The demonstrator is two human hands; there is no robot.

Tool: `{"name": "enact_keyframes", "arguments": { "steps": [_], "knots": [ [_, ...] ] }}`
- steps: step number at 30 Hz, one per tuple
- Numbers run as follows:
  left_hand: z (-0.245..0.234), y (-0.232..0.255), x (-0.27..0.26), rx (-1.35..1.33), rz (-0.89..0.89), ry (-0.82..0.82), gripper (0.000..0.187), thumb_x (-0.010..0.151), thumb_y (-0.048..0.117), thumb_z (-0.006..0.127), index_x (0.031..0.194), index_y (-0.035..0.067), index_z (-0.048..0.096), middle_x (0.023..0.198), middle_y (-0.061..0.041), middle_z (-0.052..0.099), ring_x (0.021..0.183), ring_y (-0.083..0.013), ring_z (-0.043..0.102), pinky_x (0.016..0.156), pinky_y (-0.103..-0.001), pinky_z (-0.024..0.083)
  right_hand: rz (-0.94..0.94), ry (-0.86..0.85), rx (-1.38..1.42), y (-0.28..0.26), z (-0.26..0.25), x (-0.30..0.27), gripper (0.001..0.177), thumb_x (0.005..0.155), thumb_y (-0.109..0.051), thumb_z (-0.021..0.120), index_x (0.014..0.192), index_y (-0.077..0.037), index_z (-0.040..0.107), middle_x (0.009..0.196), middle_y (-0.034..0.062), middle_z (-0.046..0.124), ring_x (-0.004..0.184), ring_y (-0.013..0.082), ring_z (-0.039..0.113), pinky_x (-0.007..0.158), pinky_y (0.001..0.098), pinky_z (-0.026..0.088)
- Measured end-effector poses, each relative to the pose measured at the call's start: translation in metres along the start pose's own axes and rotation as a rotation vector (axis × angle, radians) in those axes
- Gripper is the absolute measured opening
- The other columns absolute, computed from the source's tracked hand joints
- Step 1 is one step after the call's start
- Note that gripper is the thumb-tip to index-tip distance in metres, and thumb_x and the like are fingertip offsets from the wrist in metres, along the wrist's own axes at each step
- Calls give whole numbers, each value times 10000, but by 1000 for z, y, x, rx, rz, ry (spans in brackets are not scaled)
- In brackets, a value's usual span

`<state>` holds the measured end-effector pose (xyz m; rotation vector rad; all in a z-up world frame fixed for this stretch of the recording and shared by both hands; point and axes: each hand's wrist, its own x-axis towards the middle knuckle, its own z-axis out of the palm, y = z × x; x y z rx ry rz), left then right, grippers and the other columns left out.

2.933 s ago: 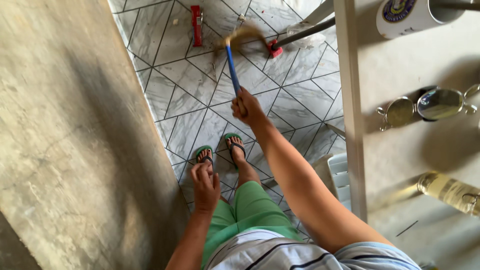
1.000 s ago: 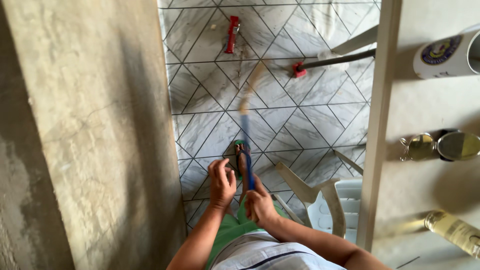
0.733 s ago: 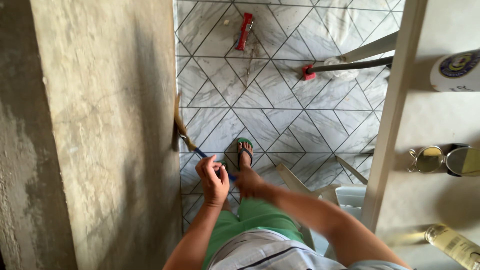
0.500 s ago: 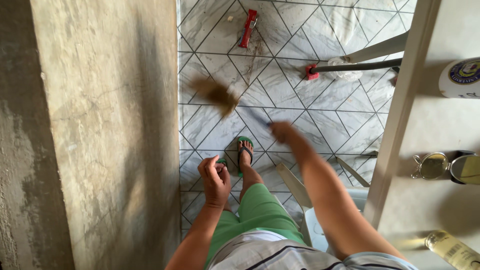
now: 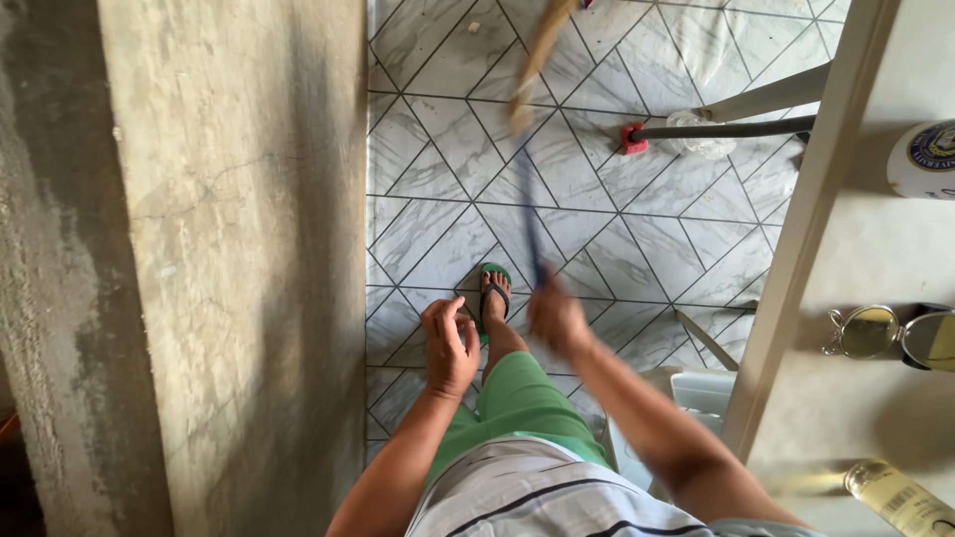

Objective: The person sweeps a tiled floor using a broom, moving around plastic chairs and a table to clean different areas. They also pick up a cloth and a plastic bag from the floor and place them on the table.

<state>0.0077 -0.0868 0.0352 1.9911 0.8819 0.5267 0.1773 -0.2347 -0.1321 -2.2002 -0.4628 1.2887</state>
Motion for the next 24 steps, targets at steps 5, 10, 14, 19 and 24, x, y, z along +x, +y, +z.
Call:
{"name": "enact_keyframes", "arguments": {
  "steps": [5, 10, 14, 19, 24],
  "knots": [
    [-7, 4, 7, 32, 46, 47, 557, 852, -123, 629, 1373, -2, 472, 1301, -196, 475, 978, -243, 598, 754, -291, 582, 525, -239, 868, 0, 63, -98, 210, 994, -390, 531, 1086, -215, 603, 598, 9, 529, 419, 154, 472, 366, 320, 392],
    [-9, 9, 8, 35, 32, 40, 546, 856, -125, 627, 1370, -11, 485, 1287, -185, 477, 938, -227, 596, 759, -298, 571, 536, -417, 817, 17, 45, -6, 269, 946, -304, 575, 1207, -256, 616, 617, 22, 537, 419, 152, 463, 354, 330, 371],
    [-9, 4, 1, 15, 3, 35, 518, 881, -113, 599, 1378, -27, 482, 1305, -193, 449, 914, -224, 608, 781, -315, 561, 468, -411, 813, 3, 4, 102, 400, 907, -235, 610, 1303, -289, 627, 632, 32, 544, 418, 150, 456, 344, 338, 354],
    [-5, -14, -12, -7, -86, 50, 451, 927, -85, 571, 1364, -9, 486, 1327, -197, 437, 891, -209, 620, 798, -317, 563, 299, -122, 812, -47, 0, 166, 557, 956, -135, 634, 1479, -317, 573, 687, 41, 501, 452, 161, 437, 384, 362, 347],
    [-12, -12, -14, 27, -42, 87, 446, 942, -84, 572, 1371, -3, 480, 1334, -203, 434, 908, -231, 607, 793, -326, 555, 228, -232, 883, -63, 69, 108, 414, 958, -135, 643, 1329, -319, 649, 743, 79, 559, 513, 213, 460, 436, 408, 378]
  ]
}}
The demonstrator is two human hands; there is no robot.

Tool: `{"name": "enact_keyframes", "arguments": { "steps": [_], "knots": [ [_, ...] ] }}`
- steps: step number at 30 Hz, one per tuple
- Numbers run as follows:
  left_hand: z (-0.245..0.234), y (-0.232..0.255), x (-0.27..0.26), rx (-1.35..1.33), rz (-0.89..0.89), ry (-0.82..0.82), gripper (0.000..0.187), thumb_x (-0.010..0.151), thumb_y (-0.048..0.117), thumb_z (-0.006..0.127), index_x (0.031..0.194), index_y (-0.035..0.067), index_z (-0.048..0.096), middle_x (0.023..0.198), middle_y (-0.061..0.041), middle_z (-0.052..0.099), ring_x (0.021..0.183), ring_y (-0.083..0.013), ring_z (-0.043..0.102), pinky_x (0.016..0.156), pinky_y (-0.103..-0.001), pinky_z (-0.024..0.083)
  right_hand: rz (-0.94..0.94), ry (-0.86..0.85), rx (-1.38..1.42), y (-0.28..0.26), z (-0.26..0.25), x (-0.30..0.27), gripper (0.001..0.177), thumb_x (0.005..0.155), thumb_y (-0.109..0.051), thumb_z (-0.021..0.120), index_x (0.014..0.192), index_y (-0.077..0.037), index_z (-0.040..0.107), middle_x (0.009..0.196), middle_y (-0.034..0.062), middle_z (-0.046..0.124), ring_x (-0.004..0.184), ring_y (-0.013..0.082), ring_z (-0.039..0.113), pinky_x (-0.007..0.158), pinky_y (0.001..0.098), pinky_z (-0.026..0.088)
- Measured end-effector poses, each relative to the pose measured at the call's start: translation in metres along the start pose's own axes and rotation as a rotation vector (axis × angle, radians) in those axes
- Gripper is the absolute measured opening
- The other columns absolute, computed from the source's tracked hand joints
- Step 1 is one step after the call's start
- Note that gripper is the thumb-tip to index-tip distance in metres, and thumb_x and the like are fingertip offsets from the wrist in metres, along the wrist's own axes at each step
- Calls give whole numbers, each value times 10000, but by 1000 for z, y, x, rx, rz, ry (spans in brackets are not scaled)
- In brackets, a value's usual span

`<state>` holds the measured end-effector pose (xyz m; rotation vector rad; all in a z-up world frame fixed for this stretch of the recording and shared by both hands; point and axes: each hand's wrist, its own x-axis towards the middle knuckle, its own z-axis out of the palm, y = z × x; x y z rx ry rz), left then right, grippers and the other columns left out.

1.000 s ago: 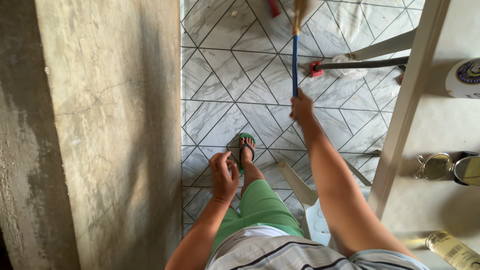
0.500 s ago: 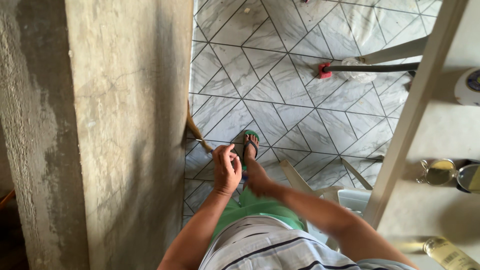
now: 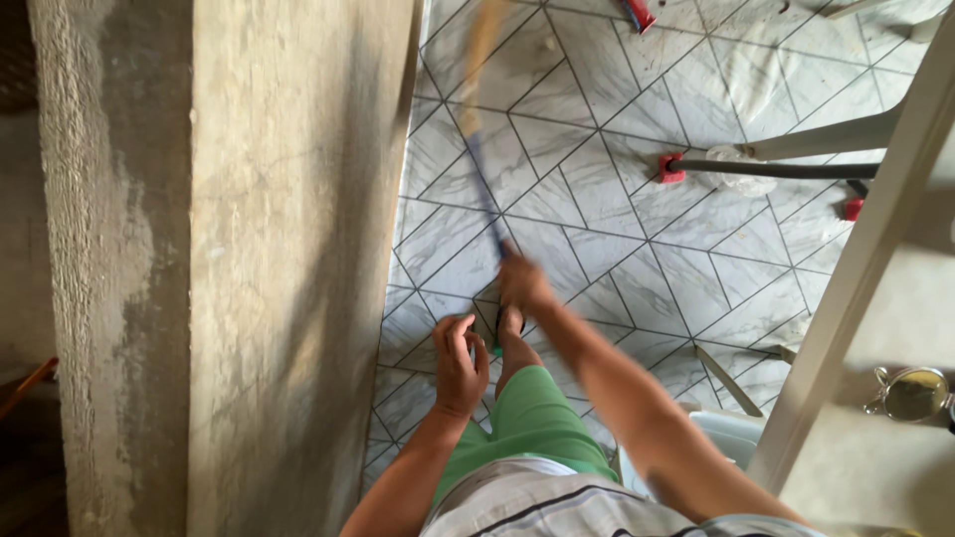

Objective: The person sweeps a tiled floor using a broom, moving around plastic chairs and a table to clean different areas. They also pick up a cloth and a plastic bag from the floor and place them on the table.

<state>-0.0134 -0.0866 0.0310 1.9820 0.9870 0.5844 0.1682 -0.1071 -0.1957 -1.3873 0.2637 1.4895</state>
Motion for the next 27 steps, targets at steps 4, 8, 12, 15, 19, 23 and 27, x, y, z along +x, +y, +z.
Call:
{"name": "enact_keyframes", "arguments": {
  "steps": [4, 8, 12, 15, 19, 23, 27],
  "knots": [
    [-1, 1, 10, 17, 19, -17, 466, 924, -91, 567, 1374, -8, 475, 1319, -194, 439, 934, -242, 609, 782, -321, 560, 191, -104, -114, 37, 22, -17, 398, 961, -135, 634, 1314, -317, 654, 740, 81, 573, 512, 215, 467, 432, 400, 384],
    [2, 1, 17, -26, -20, -17, 467, 927, -98, 560, 1375, -5, 466, 1310, -183, 438, 904, -212, 623, 771, -309, 571, 193, -82, -308, -42, -36, 40, 432, 962, -131, 624, 1357, -307, 627, 717, 63, 560, 486, 199, 466, 403, 381, 391],
    [-2, -1, 15, 19, 3, -24, 493, 884, -98, 587, 1350, -3, 460, 1315, -193, 418, 940, -226, 627, 809, -325, 578, 129, 186, -182, -130, -105, 64, 468, 964, -127, 614, 1399, -297, 601, 695, 45, 547, 459, 182, 466, 374, 363, 398],
    [-2, -5, 16, 38, -7, -50, 510, 875, -102, 601, 1356, -9, 459, 1314, -194, 421, 915, -213, 633, 784, -321, 582, -38, 361, -192, -146, -104, 66, 496, 965, -124, 606, 1432, -290, 581, 678, 32, 537, 439, 169, 465, 353, 348, 404],
    [2, 4, 20, -21, 6, -78, 522, 880, -118, 589, 1374, -18, 449, 1318, -201, 417, 935, -229, 625, 799, -308, 588, -332, 318, -1256, -96, -83, 18, 642, 921, -89, 606, 1532, -66, 411, 911, 179, 717, 657, 303, 705, 540, 436, 582],
    [7, 25, 35, 1, 81, -116, 543, 857, -118, 608, 1369, -26, 452, 1279, -205, 447, 966, -259, 594, 734, -292, 568, -385, 95, -1420, -10, -83, -87, 240, 782, -142, 699, 1017, -96, 716, 1213, 206, 576, 775, 296, 674, 663, 405, 567],
    [11, 44, 54, 33, 194, -152, 556, 847, -119, 621, 1371, -20, 462, 1235, -189, 474, 1079, -303, 549, 732, -299, 563, -25, 171, -941, -33, -150, -124, 324, 837, -159, 670, 1161, -164, 673, 1045, 156, 565, 712, 264, 630, 617, 393, 536]
  ]
}}
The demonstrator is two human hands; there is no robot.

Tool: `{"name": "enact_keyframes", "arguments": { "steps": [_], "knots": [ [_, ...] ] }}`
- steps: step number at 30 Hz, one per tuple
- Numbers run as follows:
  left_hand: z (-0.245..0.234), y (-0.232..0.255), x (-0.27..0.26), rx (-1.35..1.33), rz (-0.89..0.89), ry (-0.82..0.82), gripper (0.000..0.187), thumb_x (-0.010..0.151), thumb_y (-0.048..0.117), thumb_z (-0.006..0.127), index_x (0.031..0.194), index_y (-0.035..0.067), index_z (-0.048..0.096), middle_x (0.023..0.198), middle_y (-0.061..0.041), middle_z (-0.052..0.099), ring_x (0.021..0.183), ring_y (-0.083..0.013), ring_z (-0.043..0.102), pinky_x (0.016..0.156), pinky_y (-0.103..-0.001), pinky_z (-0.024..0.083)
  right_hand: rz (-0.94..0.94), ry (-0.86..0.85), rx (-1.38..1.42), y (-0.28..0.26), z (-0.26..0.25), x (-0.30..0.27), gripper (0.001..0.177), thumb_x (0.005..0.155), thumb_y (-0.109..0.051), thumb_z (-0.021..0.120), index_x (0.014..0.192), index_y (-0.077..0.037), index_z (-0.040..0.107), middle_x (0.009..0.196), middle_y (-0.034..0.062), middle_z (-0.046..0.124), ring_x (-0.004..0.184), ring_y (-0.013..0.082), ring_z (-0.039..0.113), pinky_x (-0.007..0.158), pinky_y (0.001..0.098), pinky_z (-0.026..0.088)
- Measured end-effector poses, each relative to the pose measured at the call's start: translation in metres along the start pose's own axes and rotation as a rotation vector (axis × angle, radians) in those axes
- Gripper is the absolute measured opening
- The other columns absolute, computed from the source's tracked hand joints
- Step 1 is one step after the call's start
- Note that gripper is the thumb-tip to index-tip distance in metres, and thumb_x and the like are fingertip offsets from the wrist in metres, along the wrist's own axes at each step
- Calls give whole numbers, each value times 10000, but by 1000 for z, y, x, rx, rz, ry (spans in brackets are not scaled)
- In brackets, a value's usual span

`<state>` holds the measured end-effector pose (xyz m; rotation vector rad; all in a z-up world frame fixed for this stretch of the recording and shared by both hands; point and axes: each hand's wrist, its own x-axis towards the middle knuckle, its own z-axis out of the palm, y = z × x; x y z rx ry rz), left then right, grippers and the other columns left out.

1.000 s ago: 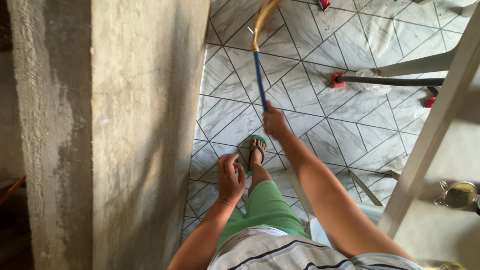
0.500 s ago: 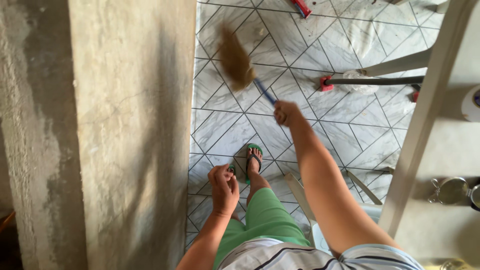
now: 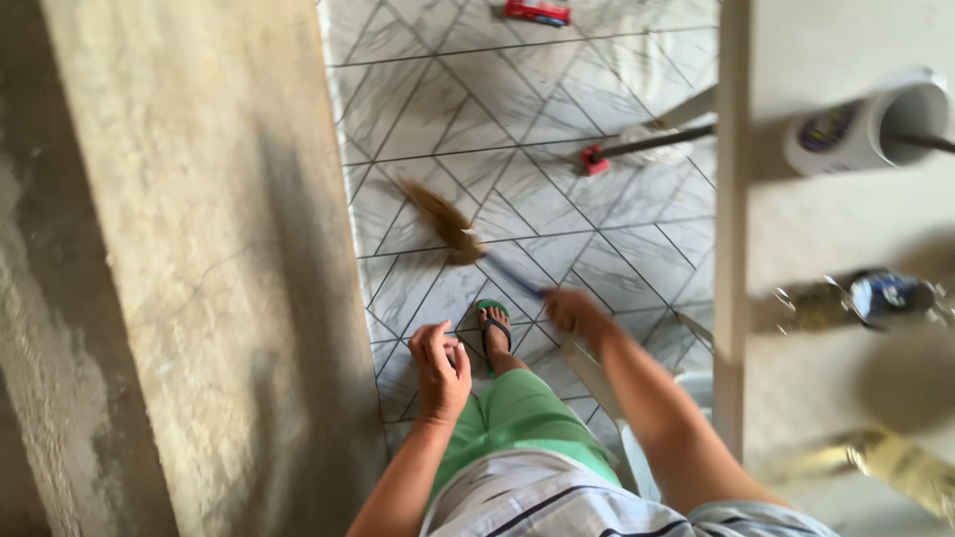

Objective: The person sweeps a tiled floor using a broom, moving around plastic chairs and a table to clean different areas. They also pick up a cloth and a plastic bag from the floor and place them on the table.

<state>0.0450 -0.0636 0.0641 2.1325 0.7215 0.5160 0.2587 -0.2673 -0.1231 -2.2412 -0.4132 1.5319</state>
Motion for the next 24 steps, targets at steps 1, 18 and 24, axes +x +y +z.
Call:
{"name": "enact_keyframes", "arguments": {
  "steps": [1, 18, 24],
  "knots": [
    [1, 2, 5, -22, 20, -17, 544, 848, -115, 625, 1360, -13, 472, 1251, -196, 480, 1048, -290, 562, 740, -305, 564, 21, 39, 3, 3, -18, 5, 347, 851, -163, 663, 1197, -181, 662, 1003, 143, 562, 696, 256, 619, 606, 390, 528],
    [22, -42, 103, 31, 403, -739, 372, 989, 337, 698, 740, 81, 596, 782, -116, 616, 737, -371, 615, 634, -461, 495, 590, 704, 1021, 33, 145, -155, 549, 906, -169, 628, 1438, -271, 536, 778, 115, 654, 456, 193, 489, 422, 402, 412],
    [-9, -71, 154, 60, 451, -841, 236, 933, 279, 708, 804, 90, 649, 776, -94, 606, 652, -291, 622, 571, -412, 498, 192, 850, -53, -3, 134, -58, 338, 677, -344, 794, 855, -73, 699, 857, 225, 645, 868, 438, 609, 732, 556, 477]
  ]
}}
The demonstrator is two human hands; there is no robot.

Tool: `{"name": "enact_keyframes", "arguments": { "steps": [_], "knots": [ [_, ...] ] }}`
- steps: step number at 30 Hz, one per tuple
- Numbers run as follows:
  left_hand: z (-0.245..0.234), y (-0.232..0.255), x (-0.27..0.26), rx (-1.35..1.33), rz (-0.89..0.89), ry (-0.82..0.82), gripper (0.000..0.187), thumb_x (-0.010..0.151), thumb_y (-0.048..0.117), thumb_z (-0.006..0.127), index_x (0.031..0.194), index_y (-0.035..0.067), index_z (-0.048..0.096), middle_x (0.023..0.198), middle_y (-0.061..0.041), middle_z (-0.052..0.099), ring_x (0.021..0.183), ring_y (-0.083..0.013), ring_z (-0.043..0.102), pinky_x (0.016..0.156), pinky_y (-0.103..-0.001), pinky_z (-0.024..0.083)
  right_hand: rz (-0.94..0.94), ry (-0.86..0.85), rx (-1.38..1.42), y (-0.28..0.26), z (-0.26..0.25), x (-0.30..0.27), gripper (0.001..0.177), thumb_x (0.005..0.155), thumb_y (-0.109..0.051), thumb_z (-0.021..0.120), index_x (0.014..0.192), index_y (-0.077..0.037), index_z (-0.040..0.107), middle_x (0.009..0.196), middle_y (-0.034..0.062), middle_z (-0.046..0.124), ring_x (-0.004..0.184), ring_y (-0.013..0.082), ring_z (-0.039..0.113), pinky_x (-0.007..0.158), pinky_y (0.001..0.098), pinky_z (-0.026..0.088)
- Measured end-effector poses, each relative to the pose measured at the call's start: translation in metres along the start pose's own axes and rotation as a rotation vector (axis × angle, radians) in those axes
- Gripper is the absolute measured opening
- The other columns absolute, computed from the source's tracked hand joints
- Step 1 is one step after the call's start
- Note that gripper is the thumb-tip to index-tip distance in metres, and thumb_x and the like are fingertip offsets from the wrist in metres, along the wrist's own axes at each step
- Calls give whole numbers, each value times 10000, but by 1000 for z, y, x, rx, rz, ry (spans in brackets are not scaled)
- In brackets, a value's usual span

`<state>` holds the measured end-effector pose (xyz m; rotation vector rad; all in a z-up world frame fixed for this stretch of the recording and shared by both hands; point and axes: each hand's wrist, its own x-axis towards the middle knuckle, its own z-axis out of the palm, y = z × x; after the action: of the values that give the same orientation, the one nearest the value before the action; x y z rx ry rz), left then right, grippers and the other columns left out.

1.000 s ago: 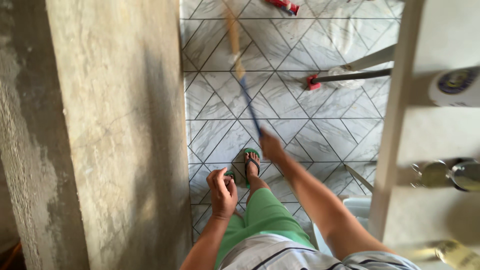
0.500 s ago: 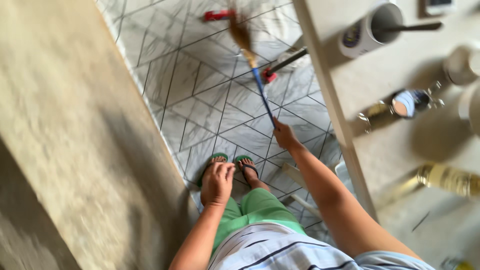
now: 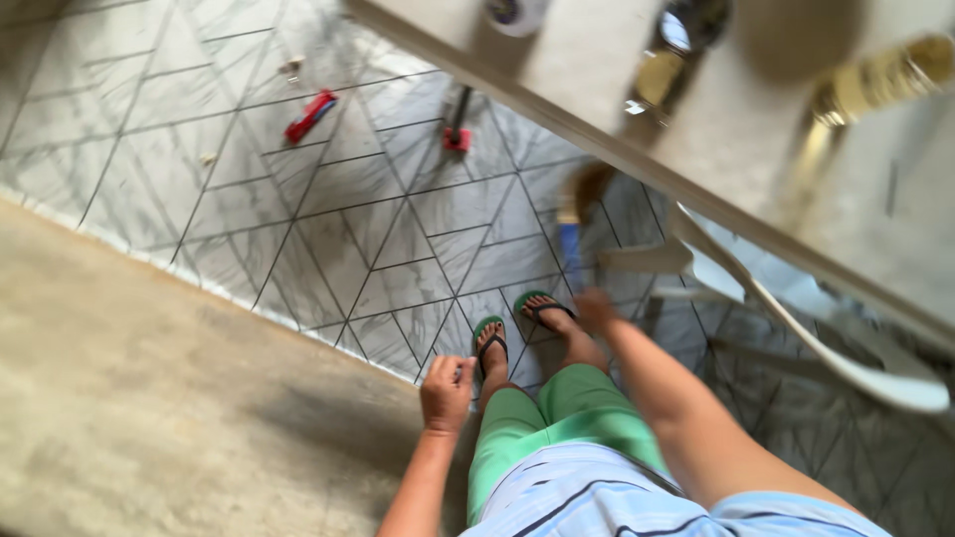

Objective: The person sweeps a tiled floor using a broom, moving around plastic chairs and a table to clean different areas. They also pick up a cloth and a plastic bag from the floor and place them on the table.

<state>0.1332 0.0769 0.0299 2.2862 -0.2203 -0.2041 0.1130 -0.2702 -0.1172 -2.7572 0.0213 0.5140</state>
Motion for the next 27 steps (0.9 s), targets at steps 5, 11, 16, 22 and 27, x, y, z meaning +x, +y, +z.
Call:
{"name": "enact_keyframes", "arguments": {
  "steps": [5, 11, 16, 22, 27],
  "knots": [
    [-3, 12, 17, -17, 15, -74, 116, 948, 208, 707, 963, 95, 685, 832, -69, 591, 623, -225, 600, 586, -369, 504, -542, -197, 83, -113, 57, 55, 290, 576, -127, 796, 861, -83, 772, 1011, 196, 713, 977, 402, 684, 798, 433, 578],
    [25, 54, 44, -133, 152, -144, 308, 921, 56, 660, 1225, 55, 612, 1094, -120, 541, 750, -207, 609, 671, -335, 540, 618, -776, 1481, -162, 67, 25, 178, 911, -245, 679, 797, -112, 645, 655, 54, 508, 535, 181, 440, 408, 325, 338],
    [44, 82, 52, -142, 304, -241, 391, 891, 11, 663, 1270, 42, 574, 1160, -145, 518, 808, -212, 617, 678, -326, 543, 642, -786, 1217, -59, 37, 7, 121, 915, -195, 660, 867, -86, 644, 741, 105, 573, 639, 242, 526, 527, 392, 410],
    [68, 91, 42, -94, 286, -368, 344, 884, 11, 655, 1220, 57, 592, 1125, -119, 533, 664, -197, 611, 622, -325, 539, 792, -108, 603, 25, 22, -22, 210, 946, -97, 568, 1125, -38, 661, 917, 194, 693, 825, 357, 669, 707, 482, 531],
    [98, 108, 14, -58, 398, -523, 221, 954, 75, 717, 1161, 125, 655, 962, -64, 610, 724, -227, 668, 672, -344, 558, 693, 164, 753, 41, 13, -124, 615, 940, -157, 602, 1537, -150, 457, 979, 205, 729, 852, 357, 701, 735, 459, 553]
  ]
}}
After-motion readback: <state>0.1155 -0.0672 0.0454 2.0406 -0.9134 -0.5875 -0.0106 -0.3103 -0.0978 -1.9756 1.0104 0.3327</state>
